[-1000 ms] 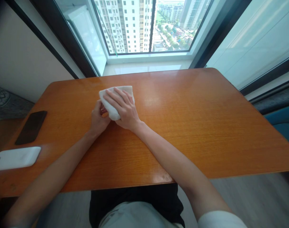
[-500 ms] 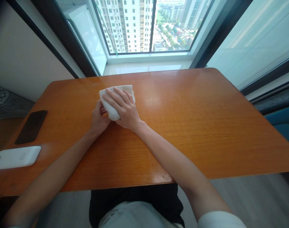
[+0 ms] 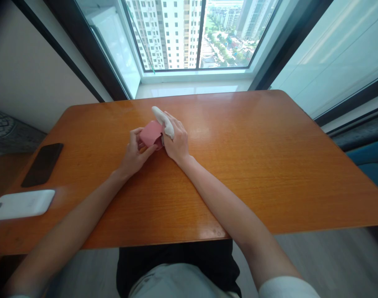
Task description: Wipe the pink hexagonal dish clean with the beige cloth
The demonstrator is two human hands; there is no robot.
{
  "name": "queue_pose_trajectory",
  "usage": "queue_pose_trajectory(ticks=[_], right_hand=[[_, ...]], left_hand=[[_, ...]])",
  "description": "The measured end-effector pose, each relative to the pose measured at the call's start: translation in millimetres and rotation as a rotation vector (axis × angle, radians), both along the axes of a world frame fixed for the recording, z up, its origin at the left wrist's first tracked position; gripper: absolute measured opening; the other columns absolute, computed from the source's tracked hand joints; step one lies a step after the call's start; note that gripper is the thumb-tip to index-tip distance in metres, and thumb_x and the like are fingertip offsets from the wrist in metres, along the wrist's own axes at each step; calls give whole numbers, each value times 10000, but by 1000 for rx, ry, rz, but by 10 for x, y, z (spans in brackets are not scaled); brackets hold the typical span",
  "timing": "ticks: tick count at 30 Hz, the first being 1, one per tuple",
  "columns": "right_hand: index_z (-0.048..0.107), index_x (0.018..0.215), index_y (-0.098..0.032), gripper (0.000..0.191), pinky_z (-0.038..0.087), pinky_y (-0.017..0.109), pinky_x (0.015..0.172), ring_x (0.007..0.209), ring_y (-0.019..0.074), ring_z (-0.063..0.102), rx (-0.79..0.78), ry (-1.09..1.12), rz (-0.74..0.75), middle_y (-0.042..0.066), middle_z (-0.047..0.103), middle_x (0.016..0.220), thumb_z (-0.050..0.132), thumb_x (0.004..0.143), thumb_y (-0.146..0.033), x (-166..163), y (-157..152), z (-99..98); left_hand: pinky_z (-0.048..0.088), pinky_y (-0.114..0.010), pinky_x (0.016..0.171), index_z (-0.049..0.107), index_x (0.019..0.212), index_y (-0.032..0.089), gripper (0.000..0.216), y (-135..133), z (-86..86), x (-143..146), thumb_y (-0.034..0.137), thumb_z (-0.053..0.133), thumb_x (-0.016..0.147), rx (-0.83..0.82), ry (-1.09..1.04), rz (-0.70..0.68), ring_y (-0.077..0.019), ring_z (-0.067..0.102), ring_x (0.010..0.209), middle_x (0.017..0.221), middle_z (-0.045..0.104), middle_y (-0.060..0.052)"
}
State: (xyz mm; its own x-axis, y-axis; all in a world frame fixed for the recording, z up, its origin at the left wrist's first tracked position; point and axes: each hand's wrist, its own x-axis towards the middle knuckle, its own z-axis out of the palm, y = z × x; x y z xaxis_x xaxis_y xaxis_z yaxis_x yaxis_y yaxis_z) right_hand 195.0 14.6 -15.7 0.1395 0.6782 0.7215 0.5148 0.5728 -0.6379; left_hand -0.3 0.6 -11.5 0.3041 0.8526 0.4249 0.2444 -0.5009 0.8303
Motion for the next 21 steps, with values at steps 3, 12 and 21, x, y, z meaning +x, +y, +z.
queue_pose_trajectory(ticks=[3, 12, 21], right_hand=[[626, 1574, -278, 483, 486, 506, 1314, 1550, 266, 595, 63, -140, 21, 84, 652, 1643, 393, 1161, -371, -4, -124, 109], [628, 1591, -262, 517, 411, 553, 1348, 1628, 328, 492, 123, -441, 78, 88, 611, 1690, 542, 1088, -345, -14, -295, 263], [798, 1281, -206, 654, 662, 429, 976, 1019, 256, 818, -344, 329, 11, 74, 843, 1057, 383, 1124, -687, -50, -40, 84]], left_hand=[[644, -470, 1028, 415, 1391, 252, 590, 5, -26, 5, 528, 767, 1006, 30, 118, -43, -276, 768, 1193, 1393, 697, -141], [669, -358, 951, 590, 1335, 245, 574, 25, 3, 3, 437, 880, 879, 47, -2, 21, -190, 780, 1001, 1183, 785, -50], [688, -458, 1066, 642, 1383, 218, 690, -56, 107, 42, 550, 916, 844, -51, -10, 81, -299, 821, 1181, 1351, 807, -126]])
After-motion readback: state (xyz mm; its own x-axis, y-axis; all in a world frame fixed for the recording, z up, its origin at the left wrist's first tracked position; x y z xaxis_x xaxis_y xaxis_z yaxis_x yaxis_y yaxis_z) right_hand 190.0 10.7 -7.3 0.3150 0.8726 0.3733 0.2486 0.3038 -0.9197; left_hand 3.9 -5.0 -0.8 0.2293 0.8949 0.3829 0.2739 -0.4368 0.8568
